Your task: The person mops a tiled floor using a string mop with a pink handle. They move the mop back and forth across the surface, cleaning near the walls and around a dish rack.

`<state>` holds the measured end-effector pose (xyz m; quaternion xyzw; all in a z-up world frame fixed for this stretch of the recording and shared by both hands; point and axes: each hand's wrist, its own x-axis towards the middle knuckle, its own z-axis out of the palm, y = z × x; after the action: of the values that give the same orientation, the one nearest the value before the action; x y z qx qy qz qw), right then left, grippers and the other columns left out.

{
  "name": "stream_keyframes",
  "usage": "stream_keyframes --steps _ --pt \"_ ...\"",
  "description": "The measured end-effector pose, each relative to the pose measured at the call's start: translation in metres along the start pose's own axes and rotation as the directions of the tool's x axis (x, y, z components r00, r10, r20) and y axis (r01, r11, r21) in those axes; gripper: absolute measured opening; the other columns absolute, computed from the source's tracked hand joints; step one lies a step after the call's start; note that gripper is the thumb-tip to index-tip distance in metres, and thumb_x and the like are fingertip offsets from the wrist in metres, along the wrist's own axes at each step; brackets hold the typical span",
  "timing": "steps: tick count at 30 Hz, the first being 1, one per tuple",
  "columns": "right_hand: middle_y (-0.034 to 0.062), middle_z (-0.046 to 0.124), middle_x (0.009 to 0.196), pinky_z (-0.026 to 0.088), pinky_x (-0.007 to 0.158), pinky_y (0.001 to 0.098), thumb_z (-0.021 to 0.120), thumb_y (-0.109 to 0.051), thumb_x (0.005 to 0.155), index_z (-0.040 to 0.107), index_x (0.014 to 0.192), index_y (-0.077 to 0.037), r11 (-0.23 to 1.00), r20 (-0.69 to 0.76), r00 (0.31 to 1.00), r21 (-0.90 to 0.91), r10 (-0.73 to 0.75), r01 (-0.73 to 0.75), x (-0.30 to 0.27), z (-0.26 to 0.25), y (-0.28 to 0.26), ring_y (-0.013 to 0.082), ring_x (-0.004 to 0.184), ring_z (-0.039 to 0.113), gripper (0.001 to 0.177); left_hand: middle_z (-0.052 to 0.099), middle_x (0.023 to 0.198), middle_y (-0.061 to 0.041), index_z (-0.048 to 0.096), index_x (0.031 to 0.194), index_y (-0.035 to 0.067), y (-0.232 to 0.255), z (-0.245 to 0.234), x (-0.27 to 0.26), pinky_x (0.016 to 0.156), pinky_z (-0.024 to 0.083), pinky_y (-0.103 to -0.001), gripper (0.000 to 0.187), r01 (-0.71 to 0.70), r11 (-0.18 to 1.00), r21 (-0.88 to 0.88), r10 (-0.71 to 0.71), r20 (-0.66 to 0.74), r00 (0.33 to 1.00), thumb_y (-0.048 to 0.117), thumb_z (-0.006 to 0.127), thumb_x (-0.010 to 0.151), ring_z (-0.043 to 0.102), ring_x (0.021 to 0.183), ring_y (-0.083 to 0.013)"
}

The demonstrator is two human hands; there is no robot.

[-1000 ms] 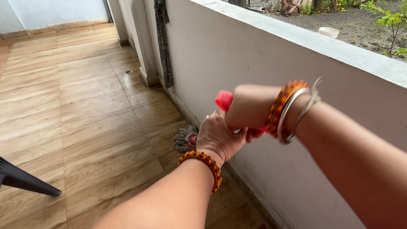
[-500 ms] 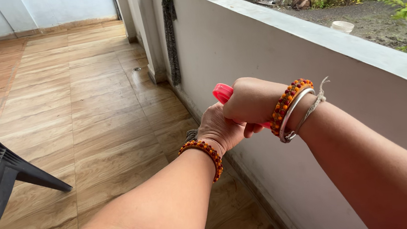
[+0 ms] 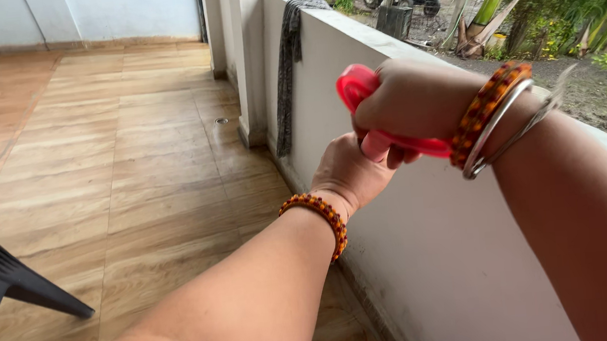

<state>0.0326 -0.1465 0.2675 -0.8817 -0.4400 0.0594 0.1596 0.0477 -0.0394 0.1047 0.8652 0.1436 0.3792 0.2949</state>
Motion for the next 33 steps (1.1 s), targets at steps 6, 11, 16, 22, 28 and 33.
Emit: stream_keyframes --steps 6,11,16,22,28,33 --pt "0.018 0.077 0.077 0.06 0.057 0.0392 0.066 -0.023 0.084 0.075 0.086 0.005 0.997 0.055 0.997 0.064 -0.046 0.043 0.026 -0.006 -0.026 0.0244 0.059 0.073 0.029 0.076 0.088 0.008 0.064 0.104 0.037 -0.04 0.007 0.038 0.053 0.056 -0.039 0.013 -0.229 0.965 0.128 0.239 -0.071 0.968 0.035 0.053 0.097 0.072 0.065 -0.0243" --pt "0.0176 0.077 0.081 0.06 0.059 0.0374 0.058 -0.013 0.09 0.079 0.095 0.0 0.997 0.087 0.995 -0.053 -0.042 0.047 0.001 0.0 -0.027 0.0255 0.063 0.073 0.025 0.075 0.084 0.007 0.069 0.098 0.029 -0.021 0.003 0.002 0.069 0.057 -0.036 0.036 -0.03 0.982 -0.189 0.024 -0.033 0.999 0.051 0.04 0.103 0.075 0.073 -0.0197" --pt "0.015 0.075 0.081 0.059 0.059 0.0361 0.063 -0.004 0.085 0.075 0.099 0.001 1.0 0.223 0.975 -0.026 0.016 -0.011 -0.049 0.01 0.01 0.0227 0.064 0.072 0.019 0.075 0.079 0.007 0.068 0.091 0.027 0.038 0.008 -0.059 0.076 0.057 -0.036 0.046 0.226 0.947 -0.228 -0.204 0.116 0.972 0.06 0.037 0.093 0.074 0.08 -0.0161" --pt "0.0123 0.076 0.072 0.06 0.06 0.0367 0.065 -0.016 0.084 0.075 0.09 -0.001 0.996 0.274 0.959 -0.073 0.076 -0.058 -0.118 0.026 0.069 0.019 0.061 0.073 0.019 0.074 0.072 0.006 0.07 0.074 0.026 0.088 0.05 -0.118 0.07 0.058 -0.037 0.029 0.062 0.997 0.049 -0.072 0.22 0.973 0.041 0.053 0.092 0.073 0.075 -0.0186" --pt "0.0118 0.075 0.069 0.058 0.063 0.0393 0.066 -0.015 0.082 0.077 0.086 -0.008 0.985 0.187 0.97 -0.105 0.157 -0.139 -0.162 0.018 0.104 0.0205 0.063 0.073 0.013 0.073 0.075 -0.001 0.073 0.073 0.024 0.123 0.077 -0.14 0.065 0.058 -0.04 0.014 -0.078 0.962 0.263 0.016 0.228 0.973 0.034 0.07 0.082 0.072 0.074 -0.0248" --pt "0.0177 0.074 0.071 0.059 0.065 0.0435 0.067 -0.018 0.084 0.072 0.085 0.001 0.999 0.017 0.999 0.0 0.046 -0.046 -0.151 0.033 0.123 0.0279 0.064 0.073 0.02 0.076 0.081 -0.01 0.072 0.082 0.012 0.104 0.088 -0.132 0.075 0.061 -0.04 0.025 0.184 0.972 0.144 -0.213 0.22 0.952 0.037 0.074 0.08 0.074 0.08 -0.0296"
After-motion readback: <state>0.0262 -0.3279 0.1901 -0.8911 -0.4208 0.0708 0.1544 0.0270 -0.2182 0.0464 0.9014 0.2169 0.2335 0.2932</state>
